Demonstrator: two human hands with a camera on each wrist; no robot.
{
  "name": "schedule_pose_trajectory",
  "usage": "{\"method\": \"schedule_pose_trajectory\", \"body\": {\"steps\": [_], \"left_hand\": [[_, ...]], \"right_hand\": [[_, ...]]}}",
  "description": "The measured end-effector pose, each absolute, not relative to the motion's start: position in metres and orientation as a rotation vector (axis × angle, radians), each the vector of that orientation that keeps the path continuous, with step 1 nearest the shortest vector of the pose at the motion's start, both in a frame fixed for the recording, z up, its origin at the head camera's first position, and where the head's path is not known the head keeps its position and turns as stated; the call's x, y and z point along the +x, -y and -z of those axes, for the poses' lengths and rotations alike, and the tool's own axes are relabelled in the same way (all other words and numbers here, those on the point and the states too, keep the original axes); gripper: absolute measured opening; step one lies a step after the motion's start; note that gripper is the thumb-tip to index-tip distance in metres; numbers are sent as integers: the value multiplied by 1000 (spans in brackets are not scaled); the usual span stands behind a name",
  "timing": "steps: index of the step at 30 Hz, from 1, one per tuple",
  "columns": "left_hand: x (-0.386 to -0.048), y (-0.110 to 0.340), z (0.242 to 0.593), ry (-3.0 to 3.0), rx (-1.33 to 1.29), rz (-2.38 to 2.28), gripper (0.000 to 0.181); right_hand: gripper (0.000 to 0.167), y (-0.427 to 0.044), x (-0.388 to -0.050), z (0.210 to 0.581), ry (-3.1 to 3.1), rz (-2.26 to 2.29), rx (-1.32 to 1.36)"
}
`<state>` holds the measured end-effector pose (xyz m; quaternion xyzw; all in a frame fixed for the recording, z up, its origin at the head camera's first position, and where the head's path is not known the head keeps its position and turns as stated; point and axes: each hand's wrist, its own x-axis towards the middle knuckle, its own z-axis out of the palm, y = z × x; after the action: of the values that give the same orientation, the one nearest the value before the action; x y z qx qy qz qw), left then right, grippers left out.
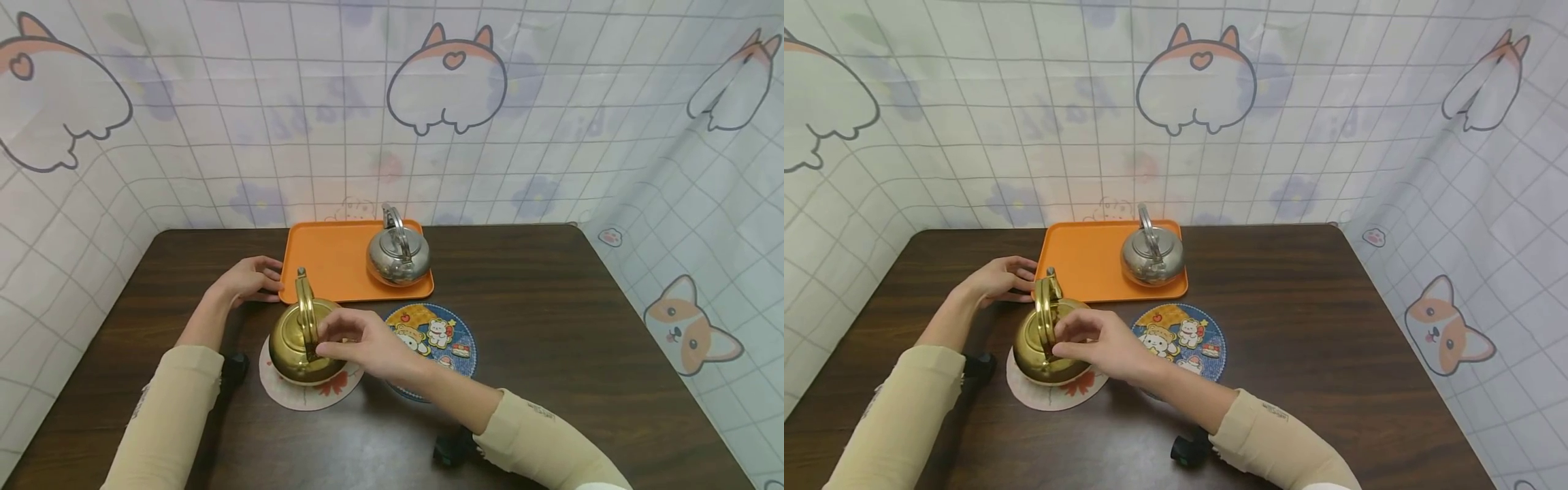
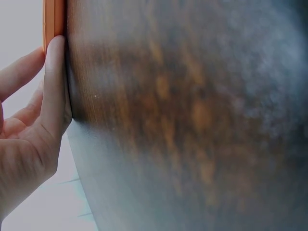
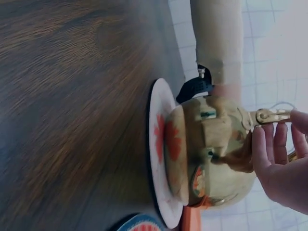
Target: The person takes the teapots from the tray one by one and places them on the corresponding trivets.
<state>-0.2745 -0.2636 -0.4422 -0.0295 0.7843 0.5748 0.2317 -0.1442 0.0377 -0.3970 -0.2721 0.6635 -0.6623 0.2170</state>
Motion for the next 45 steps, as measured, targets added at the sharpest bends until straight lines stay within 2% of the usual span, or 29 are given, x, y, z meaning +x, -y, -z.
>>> {"method": "schedule_pose_trajectory", "body": {"steps": [11, 18, 45], "left_hand": [[-274, 263, 441, -2149, -86, -1580, 64], [-276, 264, 443, -2148, -90, -1582, 63], [-271, 264, 439, -2161, -65, -1587, 63]], "right_hand": [[19, -66, -153, 403, -1898, 1766, -763], [20, -87, -166, 402, -1950, 1788, -672], [27, -135, -217, 376, -2061, 1992, -558]]}}
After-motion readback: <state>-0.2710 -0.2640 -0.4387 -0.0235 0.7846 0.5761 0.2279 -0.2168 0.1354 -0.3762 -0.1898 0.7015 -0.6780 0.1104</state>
